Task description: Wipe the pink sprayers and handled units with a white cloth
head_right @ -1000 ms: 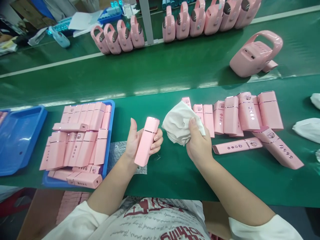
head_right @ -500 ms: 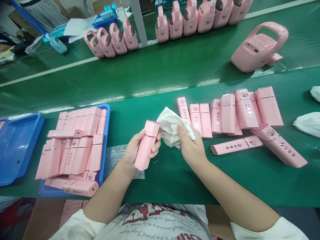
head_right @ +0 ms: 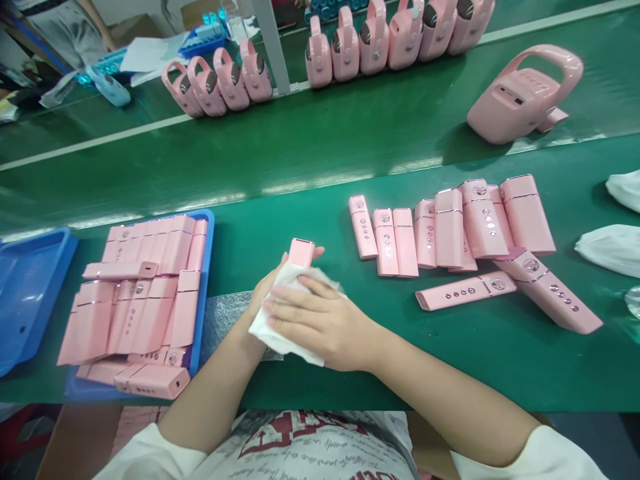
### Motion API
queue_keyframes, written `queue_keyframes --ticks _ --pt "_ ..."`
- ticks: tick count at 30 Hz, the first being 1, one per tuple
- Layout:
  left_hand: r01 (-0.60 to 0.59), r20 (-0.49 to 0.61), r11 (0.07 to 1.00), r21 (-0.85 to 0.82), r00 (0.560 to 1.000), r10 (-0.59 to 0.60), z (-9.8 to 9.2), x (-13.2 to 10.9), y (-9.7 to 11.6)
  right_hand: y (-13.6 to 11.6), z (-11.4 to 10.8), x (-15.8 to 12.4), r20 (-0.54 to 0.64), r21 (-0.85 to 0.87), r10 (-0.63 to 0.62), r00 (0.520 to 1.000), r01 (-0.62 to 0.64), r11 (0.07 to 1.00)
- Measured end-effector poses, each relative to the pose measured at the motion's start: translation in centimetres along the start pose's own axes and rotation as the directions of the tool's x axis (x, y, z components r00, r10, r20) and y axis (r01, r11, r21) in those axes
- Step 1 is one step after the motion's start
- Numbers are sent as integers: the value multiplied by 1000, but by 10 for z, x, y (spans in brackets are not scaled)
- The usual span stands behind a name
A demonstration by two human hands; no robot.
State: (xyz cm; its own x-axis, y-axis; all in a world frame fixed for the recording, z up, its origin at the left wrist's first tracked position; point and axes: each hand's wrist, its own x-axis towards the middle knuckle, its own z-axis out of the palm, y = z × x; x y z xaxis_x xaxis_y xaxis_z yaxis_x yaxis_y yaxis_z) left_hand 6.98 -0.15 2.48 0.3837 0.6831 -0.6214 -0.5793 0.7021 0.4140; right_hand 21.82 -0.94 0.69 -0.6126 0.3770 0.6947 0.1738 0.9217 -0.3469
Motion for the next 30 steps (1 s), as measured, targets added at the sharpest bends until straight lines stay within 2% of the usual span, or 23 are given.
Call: queue_keyframes --ticks 2,5,8,9,10,11,12,13,14,15,16,17,18,19,20,21,23,25,26,27,28,29,30 --pt "-49 -23 999 17 999 50 0 0 1 3 2 -1 4 -35 12 1000 -12 999" --pt "-106 -57 994 16 993 107 0 1 0 5 1 -3 -155 -108 155 976 -173 979" --pt "34 25 998 -52 999 -32 1 1 0 3 2 -3 -45 -35 39 998 -41 999" --pt "48 46 996 -72 998 -44 1 0 0 3 3 -4 -14 2 3 1000 -3 1000" --pt "33 65 996 -85 998 -27 2 -1 2 3 3 -4 -13 35 26 1000 -25 999" --pt "-2 85 996 -94 996 10 2 -2 3 4 3 -5 -54 73 130 990 -126 989" --pt "-45 111 993 -105 992 56 2 -3 5 7 3 -5 -141 135 290 947 -271 953" --pt "-69 144 991 -113 986 85 2 -4 6 10 3 -6 -237 242 469 851 -416 877" --pt "-81 176 991 -109 979 100 2 -5 6 13 2 -6 -297 386 639 710 -522 760" --pt "-97 193 991 -92 975 113 2 -6 7 15 1 -6 -311 537 774 552 -570 622" --pt "-120 188 991 -61 974 130 1 -6 6 17 1 -6 -291 663 862 415 -562 494" --pt "-154 157 988 -21 975 156 1 -6 5 18 0 -6 -254 751 912 323 -528 397" --pt "-188 114 982 25 976 184 1 -6 4 18 -1 -6 -216 793 935 281 -508 336" --pt "-210 70 975 69 976 205 1 -5 2 17 -2 -6 -191 794 942 276 -521 314" --pt "-215 33 971 104 977 213 0 -3 1 14 -2 -6 -194 755 931 309 -559 343" --pt "-208 3 970 124 978 209 0 -2 -1 12 -3 -7 -212 679 901 379 -606 415" --pt "-180 -44 975 127 981 187 -1 2 -4 6 -2 -7 -240 440 763 601 -633 637" --pt "-138 -63 988 71 988 142 -2 4 -4 2 0 -7 -211 183 495 843 -463 867" --pt "-100 -52 994 38 993 102 -3 5 -4 1 2 -6 -148 95 337 930 -326 940" --pt "-56 -31 998 8 998 56 -3 5 -4 1 4 -6 -65 46 194 979 -191 981" --pt "-17 -14 1000 -16 1000 17 -4 6 -3 2 6 -5 8 26 88 996 -88 996" --pt "0 -5 1000 -28 1000 0 -4 6 -3 3 7 -5 47 24 41 998 -42 999" --pt "-9 -10 1000 -23 1000 8 -4 6 -3 5 7 -5 45 25 57 997 -58 998"
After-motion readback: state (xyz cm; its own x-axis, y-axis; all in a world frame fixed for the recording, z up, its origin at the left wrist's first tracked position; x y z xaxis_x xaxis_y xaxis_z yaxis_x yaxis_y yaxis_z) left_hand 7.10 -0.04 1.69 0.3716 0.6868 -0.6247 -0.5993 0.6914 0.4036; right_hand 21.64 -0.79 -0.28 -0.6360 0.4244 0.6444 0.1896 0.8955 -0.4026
